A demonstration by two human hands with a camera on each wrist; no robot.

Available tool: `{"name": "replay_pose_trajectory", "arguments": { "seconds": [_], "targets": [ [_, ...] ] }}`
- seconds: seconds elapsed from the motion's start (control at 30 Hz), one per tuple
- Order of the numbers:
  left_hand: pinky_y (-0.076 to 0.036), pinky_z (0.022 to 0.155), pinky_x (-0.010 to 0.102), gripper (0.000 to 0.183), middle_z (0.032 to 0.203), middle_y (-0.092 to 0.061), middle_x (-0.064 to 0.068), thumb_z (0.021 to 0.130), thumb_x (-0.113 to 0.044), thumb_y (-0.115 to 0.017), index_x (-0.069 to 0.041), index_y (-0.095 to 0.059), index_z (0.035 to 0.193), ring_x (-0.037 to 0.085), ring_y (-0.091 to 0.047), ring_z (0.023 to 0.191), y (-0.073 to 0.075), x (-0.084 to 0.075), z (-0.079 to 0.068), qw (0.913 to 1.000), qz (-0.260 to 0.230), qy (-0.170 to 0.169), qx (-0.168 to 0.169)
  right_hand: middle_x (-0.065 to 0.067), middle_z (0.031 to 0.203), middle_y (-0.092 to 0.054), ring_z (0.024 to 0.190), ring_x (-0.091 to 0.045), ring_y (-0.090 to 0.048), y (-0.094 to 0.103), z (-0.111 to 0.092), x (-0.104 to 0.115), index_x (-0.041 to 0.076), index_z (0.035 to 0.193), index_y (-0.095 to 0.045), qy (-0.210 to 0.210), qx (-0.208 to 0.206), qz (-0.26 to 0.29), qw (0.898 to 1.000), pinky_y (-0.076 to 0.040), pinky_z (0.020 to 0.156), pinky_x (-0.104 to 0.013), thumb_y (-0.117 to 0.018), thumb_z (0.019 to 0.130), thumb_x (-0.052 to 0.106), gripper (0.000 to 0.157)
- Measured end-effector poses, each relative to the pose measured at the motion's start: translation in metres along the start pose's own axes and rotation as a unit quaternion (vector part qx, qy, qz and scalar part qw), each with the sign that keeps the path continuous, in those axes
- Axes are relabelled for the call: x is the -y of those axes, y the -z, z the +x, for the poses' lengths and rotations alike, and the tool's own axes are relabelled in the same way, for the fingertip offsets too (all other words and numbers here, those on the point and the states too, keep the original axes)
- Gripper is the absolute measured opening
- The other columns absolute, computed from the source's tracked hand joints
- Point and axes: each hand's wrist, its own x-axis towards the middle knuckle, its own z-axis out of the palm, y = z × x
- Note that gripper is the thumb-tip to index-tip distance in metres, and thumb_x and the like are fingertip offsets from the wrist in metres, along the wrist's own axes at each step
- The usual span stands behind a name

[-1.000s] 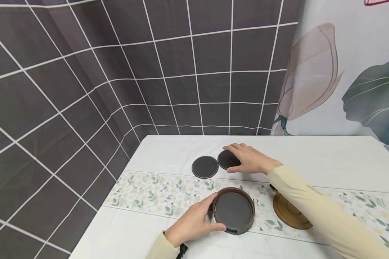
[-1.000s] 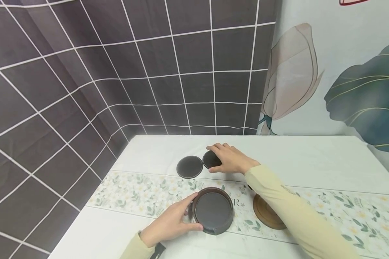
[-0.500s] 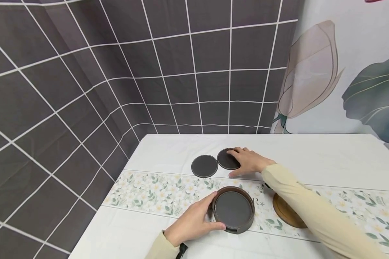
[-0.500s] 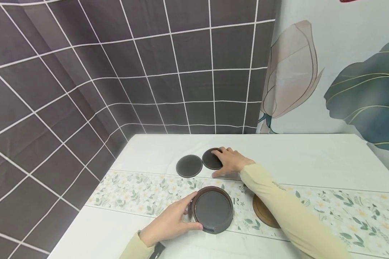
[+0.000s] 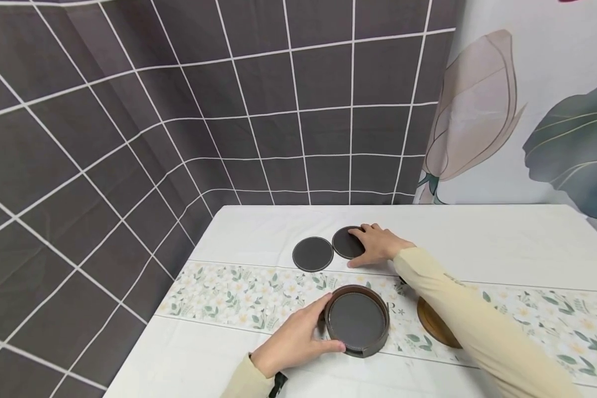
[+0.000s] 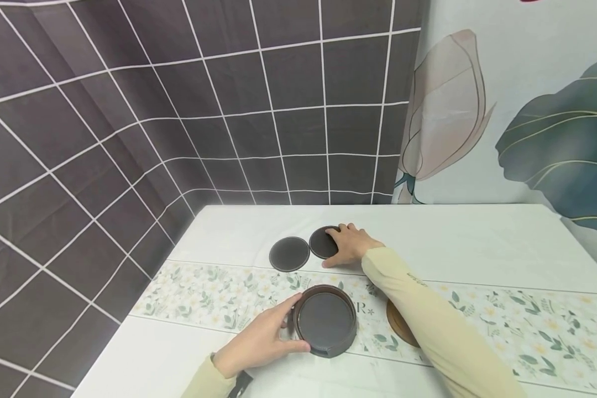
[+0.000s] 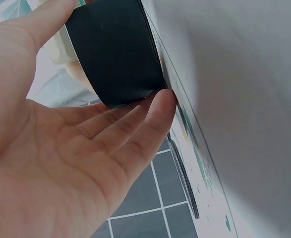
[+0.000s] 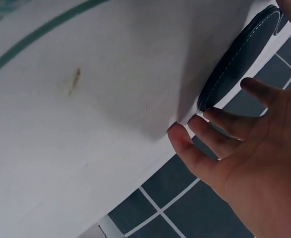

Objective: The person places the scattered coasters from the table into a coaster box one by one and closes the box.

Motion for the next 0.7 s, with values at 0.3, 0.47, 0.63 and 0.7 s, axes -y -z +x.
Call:
{"name": "replay_pose_trajectory", "arguments": {
  "seconds": [0.3,0.47,0.63,0.7],
  "targets": [
    [-0.043,0.116,0.045,0.099,0.160,-0.043,0.007,0.086,-0.054,-0.077,-0.008,-0.030,0.161,0.026,-0.046,0.144,0.0002,-0.0011,0.0001,1.0000,-0.003,0.003,0.003,-0.029,0.154,-0.040,0.140,-0.049,-0.039,-0.0001,0.0004,-0.0011,0.009,0.156,-0.042,-0.006,-0.007,0.005,1.000,-0.040,0.108,-0.067,-0.073,0.087,0.058,0.090],
    [-0.043,0.116,0.045,0.099,0.160,-0.043,0.007,0.086,-0.053,-0.078,-0.009,-0.031,0.161,0.026,-0.046,0.144,-0.0001,-0.0016,0.0005,1.0000,-0.005,0.003,0.003,-0.028,0.150,-0.046,0.135,-0.046,-0.045,0.0000,0.0028,-0.0005,0.007,0.154,-0.045,-0.006,-0.014,0.002,1.000,-0.044,0.106,-0.064,-0.074,0.086,0.055,0.088],
    [-0.043,0.116,0.044,0.098,0.160,-0.043,0.007,0.086,-0.053,-0.078,-0.010,-0.031,0.161,0.026,-0.046,0.144,-0.0003,-0.0017,0.0000,1.0000,-0.005,0.001,0.000,-0.027,0.135,-0.055,0.122,-0.042,-0.054,-0.0005,0.0048,-0.0013,0.004,0.145,-0.054,0.009,-0.034,-0.020,0.999,-0.051,0.099,-0.058,-0.076,0.081,0.056,0.084],
    [-0.043,0.116,0.044,0.098,0.160,-0.043,0.006,0.086,-0.054,-0.078,-0.010,-0.031,0.161,0.026,-0.046,0.144,-0.0002,-0.0015,-0.0003,1.0000,-0.005,0.001,0.000,-0.026,0.129,-0.058,0.116,-0.040,-0.057,-0.0006,0.0049,-0.0016,0.003,0.141,-0.057,0.016,-0.044,-0.028,0.999,-0.053,0.095,-0.057,-0.076,0.080,0.056,0.083]
  ]
}}
